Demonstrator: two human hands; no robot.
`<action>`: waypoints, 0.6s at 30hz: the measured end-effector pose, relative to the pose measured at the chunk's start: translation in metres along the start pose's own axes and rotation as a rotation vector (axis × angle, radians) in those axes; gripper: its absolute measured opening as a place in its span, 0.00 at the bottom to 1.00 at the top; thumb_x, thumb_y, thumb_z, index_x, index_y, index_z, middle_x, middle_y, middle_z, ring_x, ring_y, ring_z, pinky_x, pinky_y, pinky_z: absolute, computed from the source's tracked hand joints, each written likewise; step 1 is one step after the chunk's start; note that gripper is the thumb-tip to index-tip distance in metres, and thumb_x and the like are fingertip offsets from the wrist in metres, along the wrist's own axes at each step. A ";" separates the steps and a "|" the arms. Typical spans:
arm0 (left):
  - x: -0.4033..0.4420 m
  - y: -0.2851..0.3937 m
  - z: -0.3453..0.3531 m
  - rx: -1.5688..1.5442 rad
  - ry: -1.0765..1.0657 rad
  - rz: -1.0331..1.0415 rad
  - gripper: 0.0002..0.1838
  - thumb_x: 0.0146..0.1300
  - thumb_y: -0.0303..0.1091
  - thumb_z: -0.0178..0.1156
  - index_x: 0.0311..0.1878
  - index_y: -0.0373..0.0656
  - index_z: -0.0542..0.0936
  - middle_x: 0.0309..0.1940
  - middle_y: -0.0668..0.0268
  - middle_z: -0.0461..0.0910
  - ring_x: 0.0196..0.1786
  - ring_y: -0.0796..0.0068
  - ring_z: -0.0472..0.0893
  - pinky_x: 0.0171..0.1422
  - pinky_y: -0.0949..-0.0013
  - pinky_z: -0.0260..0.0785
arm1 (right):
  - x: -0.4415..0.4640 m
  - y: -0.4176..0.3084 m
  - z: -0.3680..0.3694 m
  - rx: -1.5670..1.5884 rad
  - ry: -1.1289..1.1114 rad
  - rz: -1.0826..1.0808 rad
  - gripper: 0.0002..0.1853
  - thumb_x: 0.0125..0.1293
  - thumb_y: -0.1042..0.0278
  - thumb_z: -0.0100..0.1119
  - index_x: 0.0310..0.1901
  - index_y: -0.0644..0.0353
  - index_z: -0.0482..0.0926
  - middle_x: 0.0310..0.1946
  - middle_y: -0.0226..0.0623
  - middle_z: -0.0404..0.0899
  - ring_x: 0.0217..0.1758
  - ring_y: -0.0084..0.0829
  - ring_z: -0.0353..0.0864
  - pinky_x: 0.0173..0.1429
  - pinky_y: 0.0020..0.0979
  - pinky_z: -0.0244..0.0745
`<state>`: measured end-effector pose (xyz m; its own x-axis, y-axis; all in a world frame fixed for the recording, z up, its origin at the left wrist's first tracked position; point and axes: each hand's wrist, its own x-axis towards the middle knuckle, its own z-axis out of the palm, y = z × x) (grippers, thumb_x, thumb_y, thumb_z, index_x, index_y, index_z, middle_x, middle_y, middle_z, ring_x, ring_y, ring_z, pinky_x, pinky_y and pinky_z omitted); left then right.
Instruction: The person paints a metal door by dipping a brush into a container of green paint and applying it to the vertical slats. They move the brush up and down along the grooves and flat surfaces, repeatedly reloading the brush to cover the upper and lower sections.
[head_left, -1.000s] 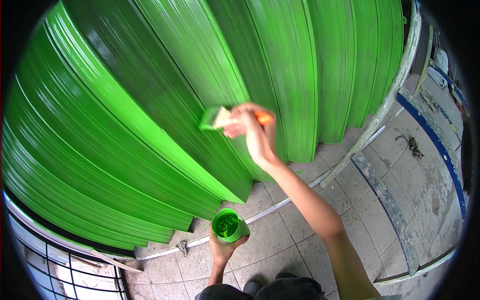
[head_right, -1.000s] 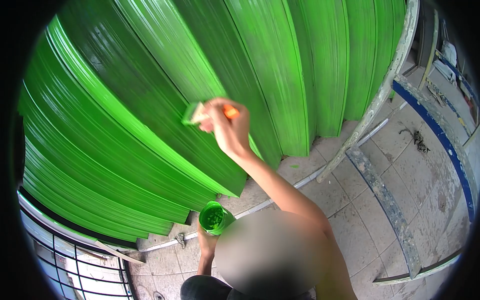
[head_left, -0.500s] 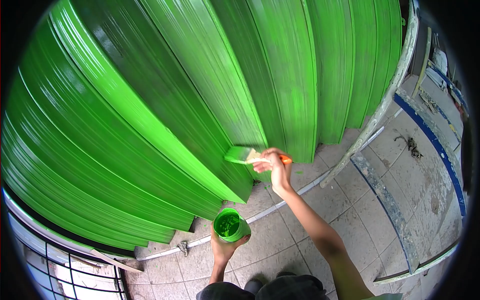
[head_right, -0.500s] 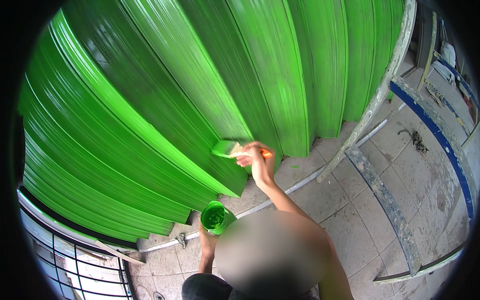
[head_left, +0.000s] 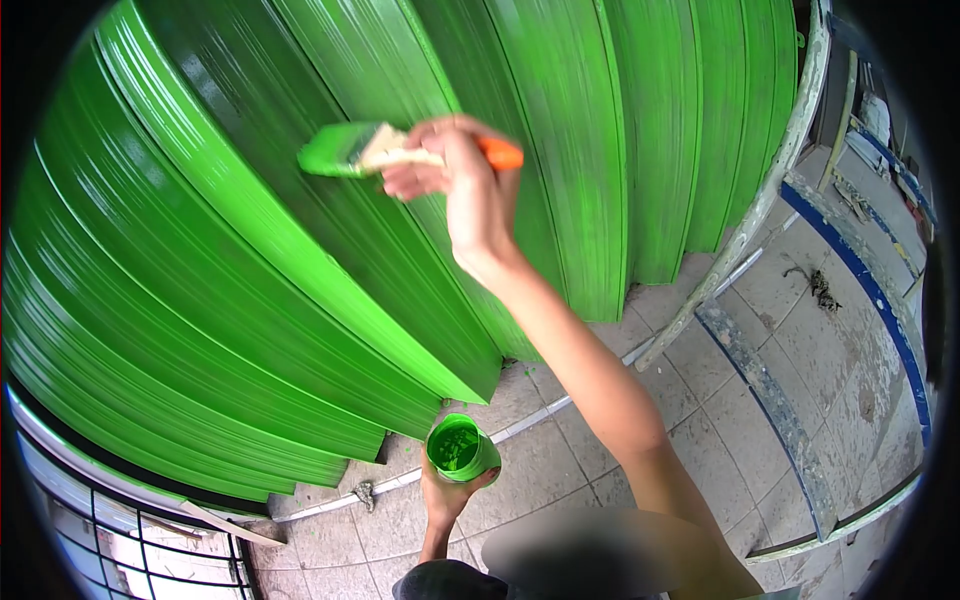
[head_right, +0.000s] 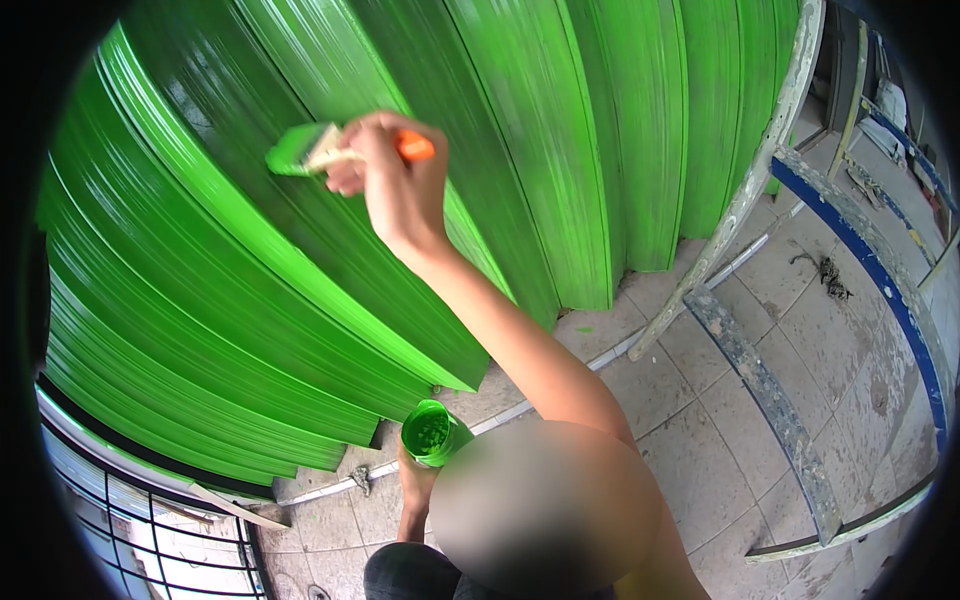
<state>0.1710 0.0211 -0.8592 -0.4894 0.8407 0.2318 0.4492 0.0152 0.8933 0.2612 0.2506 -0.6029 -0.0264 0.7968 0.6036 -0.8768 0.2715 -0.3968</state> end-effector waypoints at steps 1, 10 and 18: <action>0.001 0.000 0.000 -0.003 0.003 0.007 0.43 0.31 0.36 0.82 0.54 0.38 0.71 0.46 0.61 0.78 0.49 0.69 0.78 0.57 0.64 0.71 | -0.013 0.009 -0.012 0.017 0.045 0.040 0.11 0.62 0.71 0.49 0.31 0.71 0.77 0.25 0.45 0.80 0.22 0.34 0.82 0.25 0.28 0.78; 0.002 -0.009 -0.004 -0.026 0.003 0.005 0.45 0.32 0.36 0.82 0.56 0.37 0.68 0.47 0.60 0.78 0.50 0.69 0.78 0.57 0.65 0.70 | -0.148 0.043 -0.118 -0.231 0.192 0.397 0.11 0.64 0.73 0.47 0.31 0.69 0.78 0.23 0.44 0.80 0.21 0.29 0.82 0.24 0.25 0.77; 0.000 -0.005 -0.006 0.024 -0.006 0.011 0.45 0.32 0.36 0.82 0.56 0.37 0.68 0.48 0.59 0.77 0.50 0.68 0.78 0.57 0.64 0.70 | -0.068 0.010 -0.020 -0.050 0.072 0.147 0.08 0.61 0.76 0.49 0.30 0.68 0.79 0.23 0.39 0.80 0.22 0.27 0.82 0.26 0.25 0.76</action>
<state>0.1639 0.0180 -0.8608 -0.4799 0.8441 0.2392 0.4725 0.0189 0.8811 0.2640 0.2096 -0.6620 -0.1160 0.8662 0.4860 -0.8413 0.1744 -0.5117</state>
